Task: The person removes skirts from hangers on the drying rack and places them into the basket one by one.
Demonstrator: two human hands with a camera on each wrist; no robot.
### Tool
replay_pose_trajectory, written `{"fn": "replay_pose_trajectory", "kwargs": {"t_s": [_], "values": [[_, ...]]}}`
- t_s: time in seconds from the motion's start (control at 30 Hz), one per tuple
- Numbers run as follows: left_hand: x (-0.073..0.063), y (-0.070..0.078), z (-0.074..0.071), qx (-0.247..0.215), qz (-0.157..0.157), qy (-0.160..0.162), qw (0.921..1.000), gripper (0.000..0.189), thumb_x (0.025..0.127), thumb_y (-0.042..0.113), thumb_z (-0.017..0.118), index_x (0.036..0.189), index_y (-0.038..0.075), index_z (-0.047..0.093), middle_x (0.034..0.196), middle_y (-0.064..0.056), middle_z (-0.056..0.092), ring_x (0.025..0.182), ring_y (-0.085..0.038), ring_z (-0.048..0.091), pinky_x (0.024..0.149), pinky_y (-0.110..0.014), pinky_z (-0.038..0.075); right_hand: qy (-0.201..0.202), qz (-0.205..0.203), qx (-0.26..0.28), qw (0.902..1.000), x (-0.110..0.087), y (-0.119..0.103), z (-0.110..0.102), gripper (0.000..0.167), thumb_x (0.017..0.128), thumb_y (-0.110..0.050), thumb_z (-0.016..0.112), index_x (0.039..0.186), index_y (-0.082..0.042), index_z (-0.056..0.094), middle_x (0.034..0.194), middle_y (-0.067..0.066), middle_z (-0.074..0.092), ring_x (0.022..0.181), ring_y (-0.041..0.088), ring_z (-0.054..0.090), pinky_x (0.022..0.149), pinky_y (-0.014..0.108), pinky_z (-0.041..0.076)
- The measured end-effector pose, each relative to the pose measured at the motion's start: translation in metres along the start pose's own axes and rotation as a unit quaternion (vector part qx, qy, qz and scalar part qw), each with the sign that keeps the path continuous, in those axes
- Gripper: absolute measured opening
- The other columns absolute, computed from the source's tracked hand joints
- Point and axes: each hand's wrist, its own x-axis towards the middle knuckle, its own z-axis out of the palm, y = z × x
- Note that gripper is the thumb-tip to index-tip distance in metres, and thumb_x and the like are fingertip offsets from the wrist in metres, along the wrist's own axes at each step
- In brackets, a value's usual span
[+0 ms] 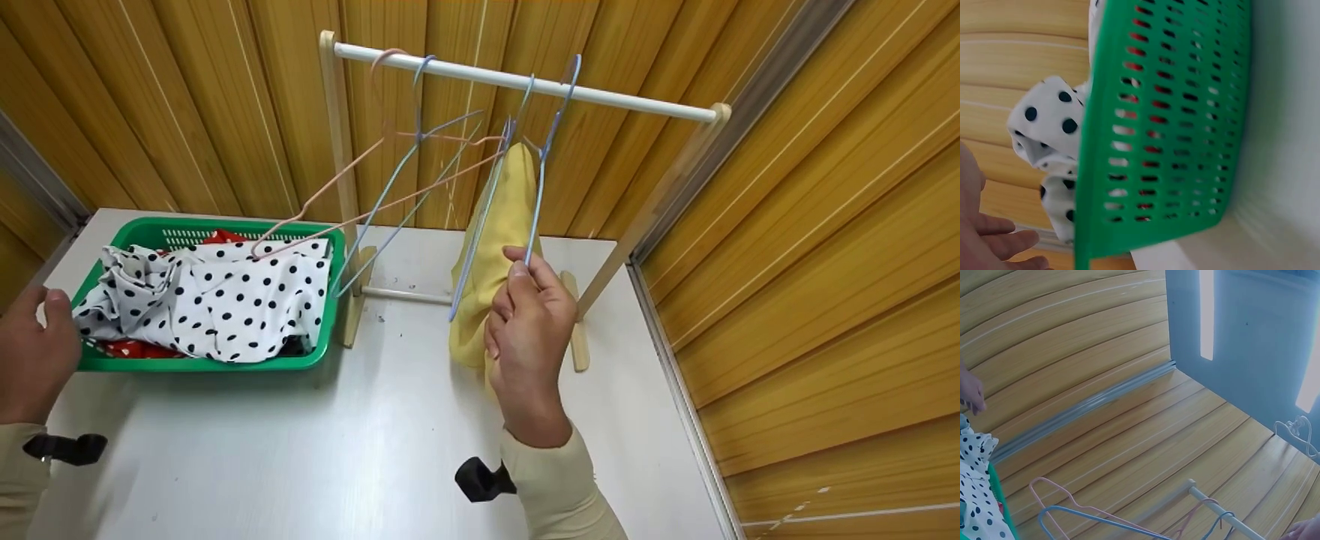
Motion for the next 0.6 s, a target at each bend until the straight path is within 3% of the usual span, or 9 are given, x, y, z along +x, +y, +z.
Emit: {"fn": "replay_pose_trajectory", "kwargs": {"t_s": [0.17, 0.37, 0.6], "values": [[0.000, 0.008, 0.003, 0.017, 0.023, -0.015, 0.9995, 0.071, 0.112, 0.044, 0.023, 0.166, -0.001, 0.012, 0.173, -0.026, 0.013, 0.161, -0.046, 0.012, 0.127, -0.068, 0.018, -0.007, 0.004, 0.002, 1.0000, -0.005, 0.002, 0.001, 0.025, 0.112, -0.011, 0.039, 0.115, 0.002, 0.061, 0.056, -0.006, 0.032, 0.039, 0.007, 0.024, 0.033, 0.021, 0.019], [0.002, 0.006, 0.002, 0.044, 0.037, -0.034, 0.9978, 0.074, 0.112, 0.046, 0.021, 0.164, -0.006, 0.008, 0.173, -0.027, 0.008, 0.162, -0.047, 0.000, 0.128, -0.068, 0.008, -0.021, 0.011, -0.006, 0.9997, -0.010, 0.002, 0.002, 0.024, 0.112, -0.011, 0.039, 0.117, 0.003, 0.058, 0.057, -0.006, 0.031, 0.040, 0.008, 0.022, 0.034, 0.023, 0.016], [0.004, 0.004, -0.001, 0.103, 0.078, -0.052, 0.9902, 0.082, 0.110, 0.052, 0.028, 0.163, -0.006, 0.008, 0.171, -0.032, 0.009, 0.158, -0.056, -0.005, 0.121, -0.078, 0.009, -0.029, 0.004, -0.009, 0.9995, -0.013, 0.003, 0.003, 0.025, 0.112, -0.011, 0.040, 0.117, 0.003, 0.059, 0.056, -0.007, 0.032, 0.039, 0.007, 0.024, 0.033, 0.022, 0.018]]}}
